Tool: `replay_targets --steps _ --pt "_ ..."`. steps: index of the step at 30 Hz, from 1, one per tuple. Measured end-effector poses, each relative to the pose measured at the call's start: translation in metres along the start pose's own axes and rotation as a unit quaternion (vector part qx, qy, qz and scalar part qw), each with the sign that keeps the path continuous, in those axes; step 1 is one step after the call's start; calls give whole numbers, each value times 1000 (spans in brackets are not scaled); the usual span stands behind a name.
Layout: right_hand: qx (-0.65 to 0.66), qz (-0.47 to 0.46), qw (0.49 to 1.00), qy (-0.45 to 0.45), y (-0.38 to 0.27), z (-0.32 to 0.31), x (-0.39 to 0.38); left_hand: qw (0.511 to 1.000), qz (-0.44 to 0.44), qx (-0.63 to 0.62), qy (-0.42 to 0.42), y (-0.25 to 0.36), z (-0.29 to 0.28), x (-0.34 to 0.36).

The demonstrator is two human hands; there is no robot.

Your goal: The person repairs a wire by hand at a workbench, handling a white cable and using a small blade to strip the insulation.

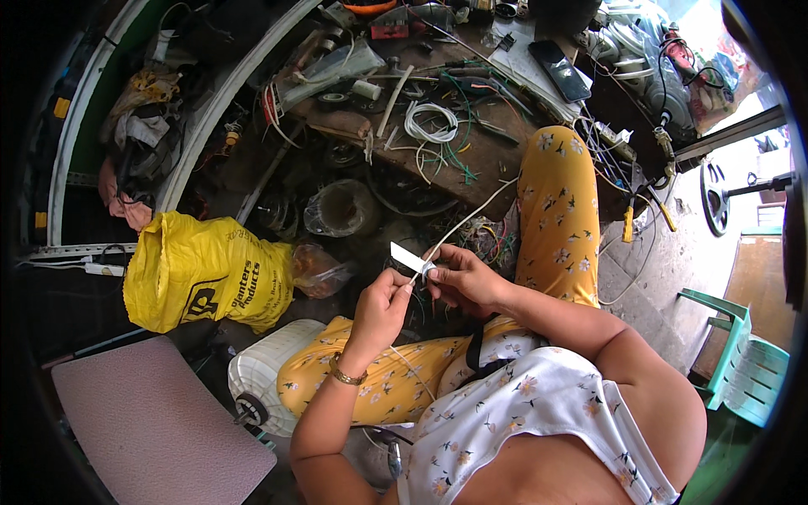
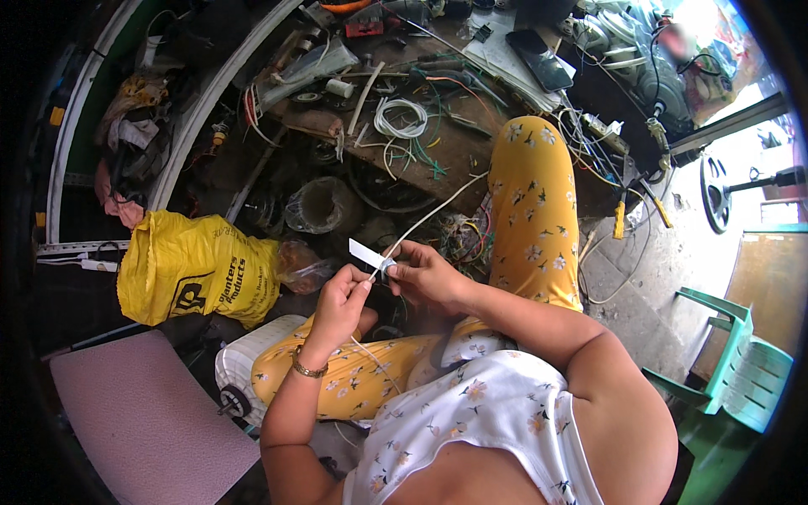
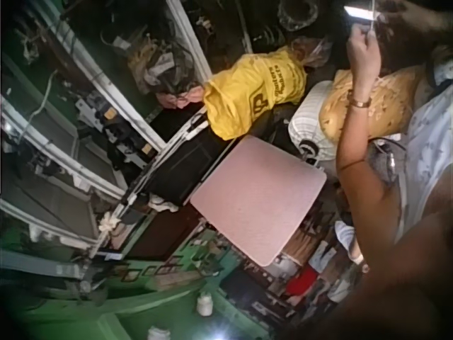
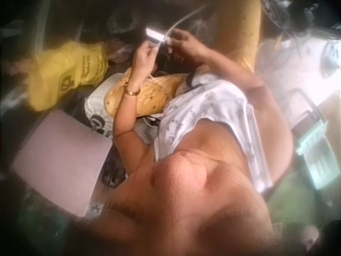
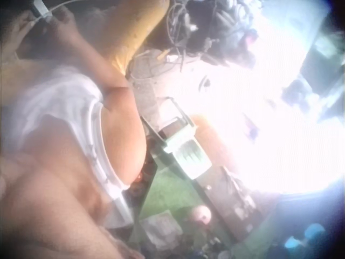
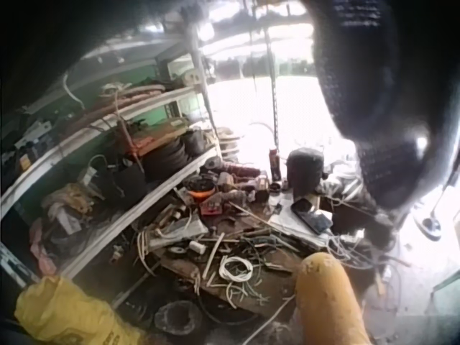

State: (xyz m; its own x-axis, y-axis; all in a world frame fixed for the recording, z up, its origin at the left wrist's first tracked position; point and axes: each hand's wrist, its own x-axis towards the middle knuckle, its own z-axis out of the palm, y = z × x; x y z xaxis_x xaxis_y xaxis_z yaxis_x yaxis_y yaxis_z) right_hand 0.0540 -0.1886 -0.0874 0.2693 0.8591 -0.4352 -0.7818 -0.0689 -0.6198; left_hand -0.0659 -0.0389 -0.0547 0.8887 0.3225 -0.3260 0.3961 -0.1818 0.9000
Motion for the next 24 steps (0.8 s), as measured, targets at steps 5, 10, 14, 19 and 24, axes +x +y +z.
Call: replay_targets --steps 5,10,14,19,24 --pt "27 -9 999 16 -6 -13 0 1000 -6 8 -8 7 -2 0" --pt "11 -7 999 35 -20 -26 1 1000 -17 -1 -18 6 -4 1" --pt "16 -40 998 55 -19 -40 5 999 -26 8 -30 8 -6 2" --pt "-4 -38 997 69 -29 -51 4 999 -21 22 -29 10 -6 1" --pt "23 -42 997 66 -32 -56 6 998 -46 19 -49 14 -9 -1"
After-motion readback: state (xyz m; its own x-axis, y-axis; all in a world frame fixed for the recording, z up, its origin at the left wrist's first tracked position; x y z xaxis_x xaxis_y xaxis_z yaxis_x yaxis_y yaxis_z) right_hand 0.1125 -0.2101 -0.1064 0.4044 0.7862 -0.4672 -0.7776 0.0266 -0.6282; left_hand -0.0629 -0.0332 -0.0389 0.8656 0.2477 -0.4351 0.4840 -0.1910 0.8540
